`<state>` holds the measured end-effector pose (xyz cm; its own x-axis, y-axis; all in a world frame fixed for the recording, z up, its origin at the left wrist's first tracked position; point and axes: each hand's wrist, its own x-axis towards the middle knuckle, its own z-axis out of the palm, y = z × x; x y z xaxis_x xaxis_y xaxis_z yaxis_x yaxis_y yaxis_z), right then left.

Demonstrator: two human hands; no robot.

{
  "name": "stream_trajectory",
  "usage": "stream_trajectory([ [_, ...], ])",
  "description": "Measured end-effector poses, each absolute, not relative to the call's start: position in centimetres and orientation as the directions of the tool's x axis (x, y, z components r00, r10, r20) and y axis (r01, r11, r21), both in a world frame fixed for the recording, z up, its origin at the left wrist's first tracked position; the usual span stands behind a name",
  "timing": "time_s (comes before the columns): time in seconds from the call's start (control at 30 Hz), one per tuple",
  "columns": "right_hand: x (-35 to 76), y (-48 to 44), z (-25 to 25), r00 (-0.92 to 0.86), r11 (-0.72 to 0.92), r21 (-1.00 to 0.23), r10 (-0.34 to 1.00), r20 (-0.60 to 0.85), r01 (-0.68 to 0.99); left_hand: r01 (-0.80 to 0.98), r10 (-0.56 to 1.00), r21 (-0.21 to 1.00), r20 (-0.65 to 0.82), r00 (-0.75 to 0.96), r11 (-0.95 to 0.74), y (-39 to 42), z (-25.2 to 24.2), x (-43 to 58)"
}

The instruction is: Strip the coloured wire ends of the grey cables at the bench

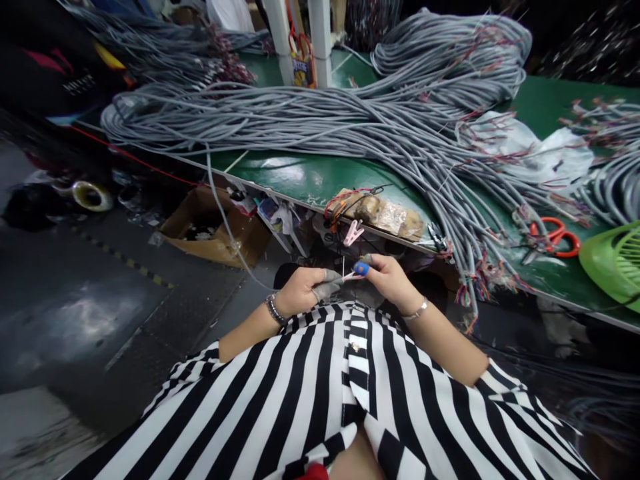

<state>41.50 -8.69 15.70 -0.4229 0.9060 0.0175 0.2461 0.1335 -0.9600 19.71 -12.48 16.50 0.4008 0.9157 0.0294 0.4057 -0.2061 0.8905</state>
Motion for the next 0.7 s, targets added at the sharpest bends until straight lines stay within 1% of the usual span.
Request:
stream_trajectory([
  [0.07, 41.1, -8.9, 15.0, -0.460, 0.039, -0.990, 0.888, -0.027, 0.132, 0.246, 0.949, 0.969, -0.058, 0.310, -0.021, -12.6, 16.2, 20.1],
  [0.1, 40.8, -9.1, 14.8, -0.460, 0.033, -0.994, 0.888, -0.021, 0.108, 0.164, 0.963, 0.984, -0.102, 0.250, 0.062, -12.6, 15.9, 20.3],
  [0.17, 40.4, -9.7, 14.8, -0.441, 0.090, -0.989, 0.897, 0.028, 0.120, 0.051, 0.976, 0.986, -0.163, 0.144, 0.158, -12.6, 15.4, 20.9],
  [0.23, 40.1, -10.2, 15.1, -0.426, 0.203, -0.961, 0.898, 0.107, 0.187, 0.052, 0.979, 0.983, -0.181, 0.089, 0.177, -12.6, 15.0, 21.4],
  [0.3, 40.0, -10.6, 15.6, -0.438, 0.296, -0.923, 0.883, 0.168, 0.244, 0.164, 0.989, 0.980, -0.128, 0.075, 0.114, -12.6, 14.9, 21.7],
  [0.37, 39.9, -10.8, 16.0, -0.458, 0.319, -0.914, 0.871, 0.178, 0.250, 0.343, 0.995, 0.939, -0.034, 0.095, -0.001, -12.7, 15.0, 21.7],
  [0.43, 39.8, -10.9, 16.1, -0.472, 0.303, -0.924, 0.866, 0.164, 0.234, 0.522, 0.991, 0.846, 0.044, 0.130, -0.106, -12.7, 15.1, 21.6],
  [0.53, 39.2, -11.2, 16.4, -0.481, 0.323, -0.923, 0.855, 0.192, 0.207, 0.719, 0.984, 0.674, 0.074, 0.162, -0.169, -12.3, 15.2, 21.4],
  [0.6, 38.8, -11.6, 16.8, -0.566, 0.404, -0.907, 0.778, 0.274, 0.116, 0.780, 0.986, 0.606, 0.048, 0.158, -0.155, -11.9, 15.2, 21.3],
  [0.67, 38.4, -12.0, 17.4, -0.697, 0.511, -0.859, 0.620, 0.360, 0.010, 0.790, 0.985, 0.596, 0.011, 0.169, -0.143, -11.7, 15.1, 21.3],
  [0.7, 38.3, -12.1, 17.7, -0.742, 0.552, -0.834, 0.555, 0.375, -0.008, 0.782, 0.982, 0.605, 0.001, 0.189, -0.151, -11.6, 15.1, 21.3],
])
